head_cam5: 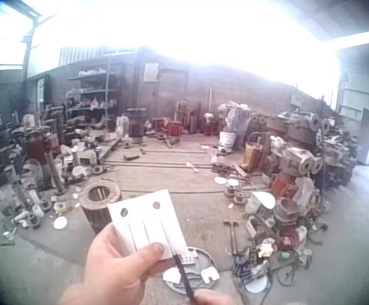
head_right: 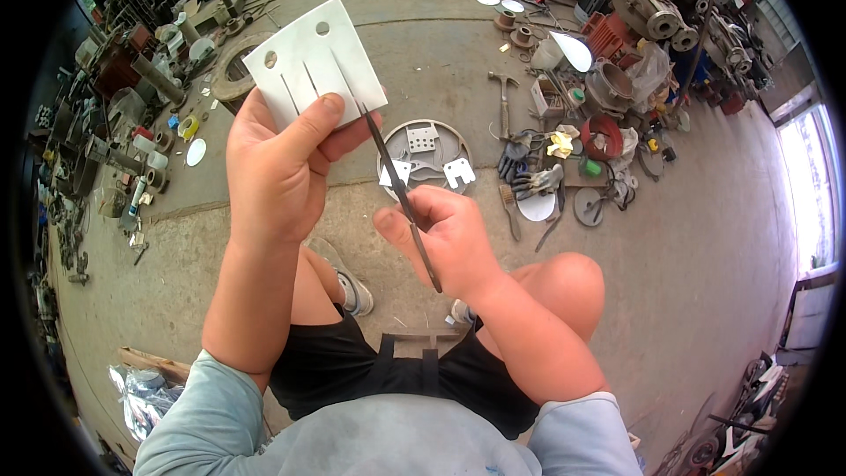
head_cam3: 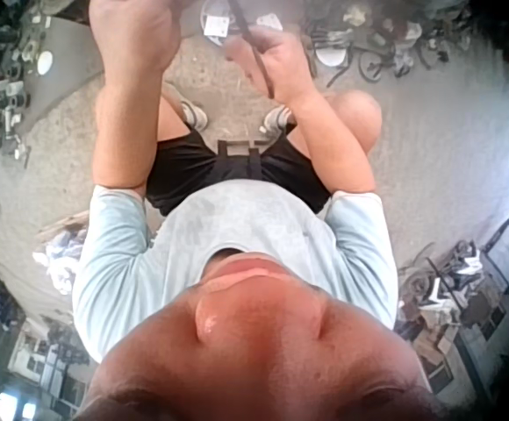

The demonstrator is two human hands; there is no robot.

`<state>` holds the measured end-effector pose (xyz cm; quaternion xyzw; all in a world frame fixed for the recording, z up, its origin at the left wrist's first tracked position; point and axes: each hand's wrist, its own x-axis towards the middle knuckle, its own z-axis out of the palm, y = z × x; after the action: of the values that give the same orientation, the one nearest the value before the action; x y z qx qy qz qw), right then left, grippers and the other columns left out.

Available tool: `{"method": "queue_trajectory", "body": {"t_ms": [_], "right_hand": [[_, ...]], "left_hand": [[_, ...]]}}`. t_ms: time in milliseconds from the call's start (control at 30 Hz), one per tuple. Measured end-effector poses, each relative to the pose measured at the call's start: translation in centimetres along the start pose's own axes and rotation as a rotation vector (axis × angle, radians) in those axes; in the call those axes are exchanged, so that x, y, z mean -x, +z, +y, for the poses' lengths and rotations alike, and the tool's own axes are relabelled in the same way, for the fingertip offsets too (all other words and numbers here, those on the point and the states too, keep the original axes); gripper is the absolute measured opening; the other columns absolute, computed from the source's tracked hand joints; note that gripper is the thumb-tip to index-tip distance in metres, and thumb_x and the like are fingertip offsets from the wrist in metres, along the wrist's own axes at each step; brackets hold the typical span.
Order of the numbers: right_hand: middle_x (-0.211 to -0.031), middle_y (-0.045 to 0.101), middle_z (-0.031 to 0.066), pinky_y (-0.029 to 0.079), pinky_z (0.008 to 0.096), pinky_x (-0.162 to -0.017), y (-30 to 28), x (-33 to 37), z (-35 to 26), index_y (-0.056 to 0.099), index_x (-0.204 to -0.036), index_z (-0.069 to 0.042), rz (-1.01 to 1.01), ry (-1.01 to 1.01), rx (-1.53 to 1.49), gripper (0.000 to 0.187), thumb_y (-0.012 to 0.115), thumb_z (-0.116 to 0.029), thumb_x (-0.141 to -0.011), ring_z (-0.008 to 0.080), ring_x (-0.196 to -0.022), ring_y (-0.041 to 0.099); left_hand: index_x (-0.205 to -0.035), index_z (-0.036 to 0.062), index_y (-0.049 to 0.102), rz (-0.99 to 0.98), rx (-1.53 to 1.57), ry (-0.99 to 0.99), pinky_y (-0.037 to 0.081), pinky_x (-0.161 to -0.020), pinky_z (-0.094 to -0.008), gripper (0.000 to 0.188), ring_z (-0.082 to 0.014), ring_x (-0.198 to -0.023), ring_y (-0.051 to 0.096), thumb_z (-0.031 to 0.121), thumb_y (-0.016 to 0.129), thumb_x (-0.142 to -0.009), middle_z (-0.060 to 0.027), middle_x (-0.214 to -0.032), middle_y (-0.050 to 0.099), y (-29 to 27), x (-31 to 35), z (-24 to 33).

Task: The person uses shears to cut small white plastic sheets into shapes with two holes and a central slot. They repeatedly pick up sheets, cut along marked lines, and place the finished pieces on a circular metal tray.

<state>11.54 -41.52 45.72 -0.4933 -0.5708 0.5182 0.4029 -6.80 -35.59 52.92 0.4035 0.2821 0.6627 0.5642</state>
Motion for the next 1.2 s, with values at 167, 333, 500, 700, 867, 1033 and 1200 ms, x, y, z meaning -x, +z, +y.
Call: {"method": "queue_trajectory", "body": {"t_ms": [167,333,500,700,867,1033,1200], "right_hand": [[-0.071,0.048,0.0005,0.037,0.0322,-0.060,0.0,0.0,-0.4,0.058,-0.074,-0.001,0.013,0.021,-0.003,0.055,0.082,-0.044,-0.098,0.0109,-0.069,0.044],[-0.071,0.050,0.0010,0.039,0.0323,-0.060,0.0,-0.1,-0.9,0.061,-0.075,0.000,0.022,0.021,-0.013,0.053,0.083,-0.043,-0.097,0.0112,-0.069,0.045],[-0.070,0.051,0.0008,0.039,0.0324,-0.060,-0.2,-0.1,-0.9,0.062,-0.075,0.000,0.031,0.027,0.027,0.052,0.084,-0.041,-0.096,0.0112,-0.068,0.045],[-0.069,0.050,0.0004,0.038,0.0323,-0.059,-0.4,-0.1,-0.7,0.062,-0.074,0.000,0.030,0.022,0.054,0.055,0.085,-0.045,-0.095,0.0105,-0.067,0.045],[-0.069,0.052,-0.0014,0.039,0.0307,-0.058,-0.3,0.2,-1.5,0.065,-0.077,0.000,0.013,0.060,-0.020,0.056,0.086,-0.048,-0.094,0.0086,-0.068,0.047],[-0.072,0.053,-0.0022,0.039,0.0300,-0.059,-0.1,0.0,-1.0,0.067,-0.080,0.000,0.011,0.077,-0.061,0.053,0.086,-0.048,-0.095,0.0083,-0.069,0.048],[-0.073,0.052,-0.0023,0.039,0.0299,-0.059,0.1,-0.1,-1.0,0.067,-0.080,0.000,0.021,0.073,-0.083,0.052,0.085,-0.047,-0.095,0.0083,-0.068,0.048]], "left_hand": [[-0.132,-0.0123,0.053,-0.004,-0.002,-0.001,0.068,-0.096,-0.0493,0.034,-0.0338,-0.111,0.076,-0.005,0.065,-0.101,-0.0229,-0.125,0.070,-0.1,-0.1,0.0],[-0.132,-0.0123,0.053,0.003,-0.012,-0.001,0.068,-0.096,-0.0493,0.034,-0.0342,-0.110,0.076,-0.005,0.065,-0.101,-0.0230,-0.125,0.071,-0.1,-0.1,-0.1],[-0.131,-0.0123,0.054,0.008,-0.022,-0.002,0.068,-0.096,-0.0490,0.033,-0.0337,-0.110,0.076,-0.004,0.065,-0.101,-0.0231,-0.125,0.071,-0.1,-0.1,-0.1],[-0.131,-0.0118,0.054,0.001,-0.015,-0.003,0.068,-0.096,-0.0485,0.032,-0.0331,-0.110,0.076,-0.004,0.064,-0.102,-0.0231,-0.125,0.071,-0.1,-0.1,-0.1],[-0.133,-0.0121,0.052,-0.007,-0.029,0.004,0.068,-0.095,-0.0478,0.035,-0.0338,-0.110,0.076,-0.004,0.065,-0.101,-0.0233,-0.126,0.070,-0.3,-0.2,-0.1],[-0.133,-0.0119,0.053,0.005,-0.054,-0.009,0.068,-0.095,-0.0468,0.037,-0.0341,-0.110,0.076,-0.004,0.068,-0.100,-0.0228,-0.125,0.070,-0.3,-0.2,-0.2],[-0.133,-0.0113,0.054,-0.002,-0.076,-0.022,0.069,-0.093,-0.0455,0.038,-0.0335,-0.109,0.076,-0.003,0.069,-0.099,-0.0222,-0.124,0.071,-0.2,-0.1,-0.3]]}}
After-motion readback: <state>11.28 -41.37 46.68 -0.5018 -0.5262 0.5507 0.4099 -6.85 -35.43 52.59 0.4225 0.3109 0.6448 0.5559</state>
